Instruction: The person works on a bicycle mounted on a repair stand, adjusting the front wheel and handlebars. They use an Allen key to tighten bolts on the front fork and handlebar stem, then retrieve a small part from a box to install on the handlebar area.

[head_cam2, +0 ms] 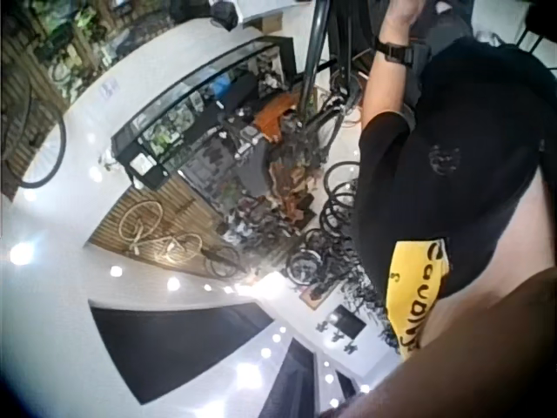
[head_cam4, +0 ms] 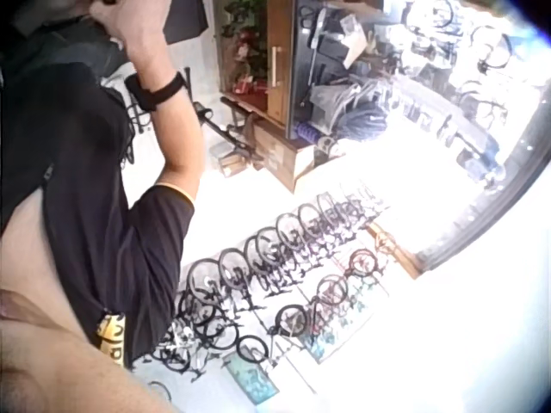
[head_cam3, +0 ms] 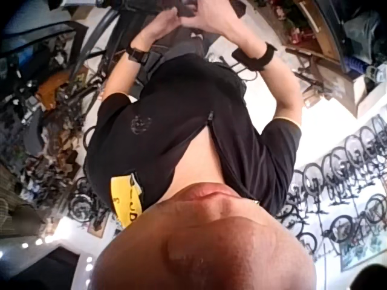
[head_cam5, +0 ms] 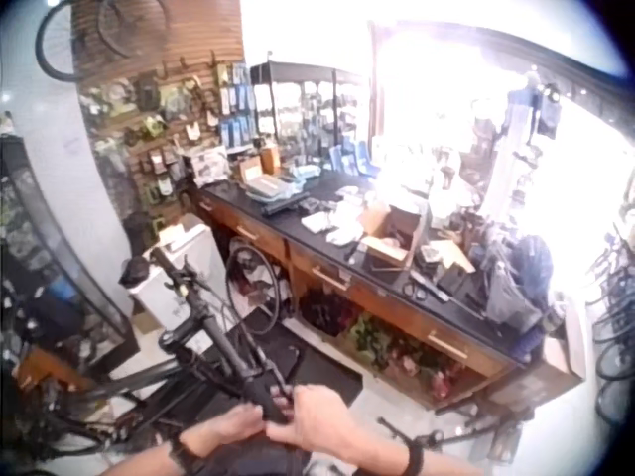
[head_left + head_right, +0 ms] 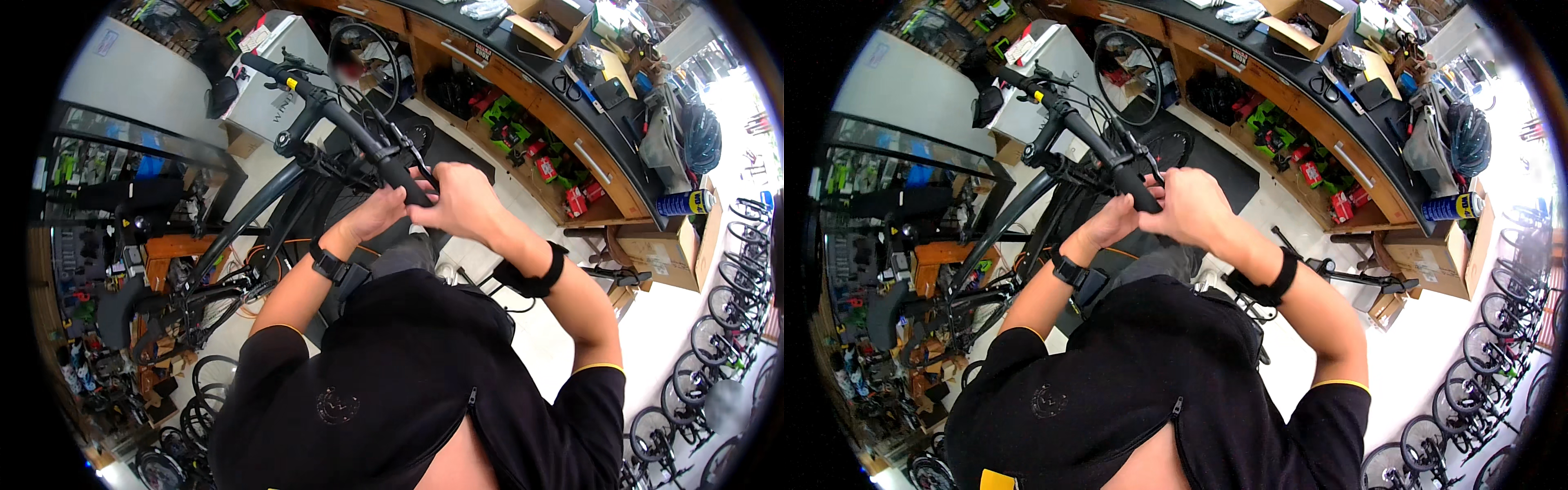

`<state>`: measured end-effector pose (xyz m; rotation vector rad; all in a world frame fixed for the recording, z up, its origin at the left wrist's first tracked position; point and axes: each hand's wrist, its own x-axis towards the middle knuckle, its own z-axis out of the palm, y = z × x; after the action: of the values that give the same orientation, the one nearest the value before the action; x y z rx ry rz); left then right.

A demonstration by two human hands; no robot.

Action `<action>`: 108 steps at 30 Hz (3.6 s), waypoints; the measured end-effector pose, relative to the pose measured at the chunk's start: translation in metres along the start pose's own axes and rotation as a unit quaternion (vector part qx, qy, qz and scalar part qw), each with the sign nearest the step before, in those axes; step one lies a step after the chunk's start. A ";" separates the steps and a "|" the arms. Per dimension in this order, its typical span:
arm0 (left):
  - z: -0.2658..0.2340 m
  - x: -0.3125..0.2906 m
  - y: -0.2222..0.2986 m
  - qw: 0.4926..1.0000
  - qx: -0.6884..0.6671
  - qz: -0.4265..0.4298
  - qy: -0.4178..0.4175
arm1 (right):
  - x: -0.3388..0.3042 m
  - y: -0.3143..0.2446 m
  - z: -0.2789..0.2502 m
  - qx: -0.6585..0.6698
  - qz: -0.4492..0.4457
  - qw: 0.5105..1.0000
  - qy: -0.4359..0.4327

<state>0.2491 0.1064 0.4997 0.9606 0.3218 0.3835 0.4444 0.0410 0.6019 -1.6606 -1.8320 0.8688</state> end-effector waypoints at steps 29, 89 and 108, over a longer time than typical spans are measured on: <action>0.105 0.018 0.041 0.890 -0.278 -0.005 0.362 | 0.309 0.259 0.070 -0.175 -0.221 0.896 -0.343; 0.166 0.013 0.023 0.305 0.521 -0.383 0.700 | 0.104 0.629 -0.007 0.080 0.294 0.878 -0.368; 0.161 0.004 0.023 0.307 0.539 -0.359 0.697 | 0.101 0.648 -0.004 0.080 0.247 0.914 -0.311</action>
<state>0.3179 0.0028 0.6053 1.3392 2.8950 -0.0492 0.8649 0.1714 0.1154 -1.9115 -1.6409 1.8930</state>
